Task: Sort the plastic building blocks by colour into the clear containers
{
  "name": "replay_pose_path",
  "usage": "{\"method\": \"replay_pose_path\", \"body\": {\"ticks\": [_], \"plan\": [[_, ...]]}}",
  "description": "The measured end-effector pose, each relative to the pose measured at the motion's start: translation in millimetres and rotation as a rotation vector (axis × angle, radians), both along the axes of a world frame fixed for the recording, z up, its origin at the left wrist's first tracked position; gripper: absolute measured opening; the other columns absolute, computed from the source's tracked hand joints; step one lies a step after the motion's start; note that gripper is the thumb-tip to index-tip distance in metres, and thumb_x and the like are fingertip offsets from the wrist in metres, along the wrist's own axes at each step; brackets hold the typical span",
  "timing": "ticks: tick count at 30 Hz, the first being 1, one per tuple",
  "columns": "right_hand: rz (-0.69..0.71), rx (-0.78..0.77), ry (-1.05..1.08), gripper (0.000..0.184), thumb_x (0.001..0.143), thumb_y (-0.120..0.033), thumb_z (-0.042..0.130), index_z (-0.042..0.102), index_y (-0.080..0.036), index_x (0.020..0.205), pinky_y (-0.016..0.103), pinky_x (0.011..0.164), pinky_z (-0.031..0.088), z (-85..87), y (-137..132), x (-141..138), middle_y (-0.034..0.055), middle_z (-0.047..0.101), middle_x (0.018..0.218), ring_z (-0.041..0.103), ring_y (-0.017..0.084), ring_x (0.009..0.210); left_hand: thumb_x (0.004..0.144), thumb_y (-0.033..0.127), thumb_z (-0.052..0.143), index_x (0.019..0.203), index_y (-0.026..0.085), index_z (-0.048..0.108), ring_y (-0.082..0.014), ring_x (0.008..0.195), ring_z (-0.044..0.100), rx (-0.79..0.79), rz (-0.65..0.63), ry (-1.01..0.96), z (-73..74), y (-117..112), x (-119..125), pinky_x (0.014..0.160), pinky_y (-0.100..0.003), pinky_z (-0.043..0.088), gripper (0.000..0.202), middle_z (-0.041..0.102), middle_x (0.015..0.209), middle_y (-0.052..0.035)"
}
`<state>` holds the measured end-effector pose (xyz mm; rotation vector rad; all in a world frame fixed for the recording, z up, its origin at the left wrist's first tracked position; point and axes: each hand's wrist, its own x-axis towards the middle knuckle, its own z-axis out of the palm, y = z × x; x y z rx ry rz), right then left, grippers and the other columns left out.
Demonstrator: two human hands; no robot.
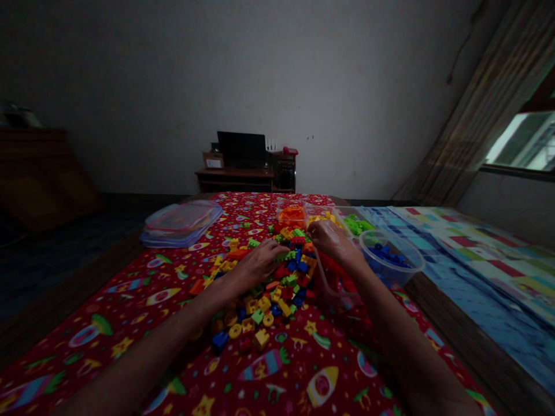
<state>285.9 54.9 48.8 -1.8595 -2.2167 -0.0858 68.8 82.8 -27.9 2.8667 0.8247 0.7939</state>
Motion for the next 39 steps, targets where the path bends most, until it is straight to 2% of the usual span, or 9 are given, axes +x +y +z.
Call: {"method": "replay_pose_path", "body": {"ticks": [4, 9, 12, 18, 23, 27, 30, 35, 39], "plan": [[0.013, -0.019, 0.007, 0.029, 0.083, -0.012, 0.044, 0.071, -0.014, 0.095, 0.024, 0.058, 0.032, -6.0, 4.7, 0.3, 0.0112, 0.070, 0.089, 0.059, 0.015, 0.076, 0.085, 0.021, 0.052, 0.109, 0.019, 0.062, -0.0222, 0.103, 0.059, -0.078, 0.077, -0.049, 5.4, -2.2, -2.6, 0.091, -0.035, 0.049, 0.026, 0.065, 0.110, -0.0090], [0.055, -0.025, 0.046, 0.026, 0.082, -0.011, 0.047, 0.070, -0.013, 0.093, 0.024, 0.057, 0.031, -9.3, 5.8, 3.0, 0.0106, 0.068, 0.087, 0.055, 0.013, 0.070, 0.081, 0.038, 0.058, 0.106, 0.021, 0.066, -0.0235, 0.101, 0.063, -0.274, 0.246, -0.223, 18.0, -2.1, -3.9, 0.092, -0.035, 0.048, 0.032, 0.069, 0.110, -0.0053], [0.109, -0.035, 0.076, 0.024, 0.079, -0.009, 0.051, 0.070, -0.012, 0.094, 0.023, 0.058, 0.032, -10.1, 5.2, 3.2, 0.0095, 0.067, 0.085, 0.054, 0.013, 0.069, 0.076, 0.044, 0.062, 0.103, 0.019, 0.067, -0.0224, 0.090, 0.066, -0.382, 0.227, -0.325, 19.2, 1.6, -4.9, 0.082, -0.033, 0.052, 0.038, 0.071, 0.103, -0.0051], [0.468, -0.126, 0.229, 0.028, 0.081, -0.016, 0.057, 0.065, -0.018, 0.108, 0.019, 0.058, 0.035, -18.7, 7.6, -5.7, 0.0035, 0.067, 0.087, 0.055, 0.011, 0.070, 0.068, 0.047, 0.067, 0.097, 0.017, 0.063, -0.0182, 0.071, 0.064, -0.527, 0.175, -0.447, 14.5, 4.6, -3.3, 0.062, -0.027, 0.051, 0.042, 0.068, 0.084, -0.0027], [0.453, -0.093, 0.182, 0.018, 0.083, -0.019, 0.058, 0.066, -0.017, 0.099, 0.020, 0.053, 0.029, -12.9, 0.8, -4.3, 0.0005, 0.062, 0.073, 0.048, 0.009, 0.060, 0.078, 0.052, 0.057, 0.101, 0.017, 0.062, -0.0182, 0.072, 0.064, -0.543, 0.175, -0.434, 13.8, 6.0, -7.0, 0.062, -0.027, 0.051, 0.043, 0.068, 0.084, -0.0031], [0.321, -0.044, 0.138, 0.016, 0.085, -0.027, 0.059, 0.067, -0.015, 0.091, 0.021, 0.055, 0.029, 0.7, -0.5, 15.4, 0.0019, 0.062, 0.070, 0.047, 0.009, 0.059, 0.083, 0.054, 0.046, 0.114, 0.017, 0.058, -0.0193, 0.072, 0.066, -0.541, 0.197, -0.422, 13.2, 8.8, -12.1, 0.060, -0.028, 0.052, 0.050, 0.070, 0.085, -0.0051], [0.158, 0.032, 0.119, 0.022, 0.087, -0.034, 0.056, 0.068, -0.015, 0.087, 0.021, 0.056, 0.032, 8.7, 5.2, 40.1, 0.0029, 0.064, 0.069, 0.051, 0.010, 0.059, 0.083, 0.053, 0.046, 0.107, 0.018, 0.063, -0.0202, 0.075, 0.066, -0.507, 0.205, -0.337, 16.8, 3.9, -11.6, 0.065, -0.029, 0.052, 0.046, 0.072, 0.085, -0.0048], [-0.268, 0.101, 0.009, 0.039, 0.087, -0.048, 0.051, 0.071, -0.015, 0.087, 0.025, 0.063, 0.040, 16.5, 24.2, 90.5, 0.0131, 0.070, 0.086, 0.063, 0.020, 0.079, 0.084, 0.040, 0.045, 0.091, 0.021, 0.070, -0.0199, 0.084, 0.066, -0.400, 0.149, -0.098, 25.6, -12.3, -2.4, 0.078, -0.029, 0.051, 0.032, 0.073, 0.092, -0.0035], [-0.537, 0.123, -0.064, 0.054, 0.084, -0.058, 0.050, 0.069, -0.012, 0.104, 0.029, 0.072, 0.045, 14.6, 45.5, 126.2, 0.0194, 0.068, 0.100, 0.064, 0.026, 0.093, 0.085, 0.036, 0.045, 0.091, 0.020, 0.070, -0.0202, 0.090, 0.065, -0.315, 0.110, -0.055, 25.8, -17.0, 2.1, 0.084, -0.030, 0.049, 0.030, 0.072, 0.098, -0.0059]]}}
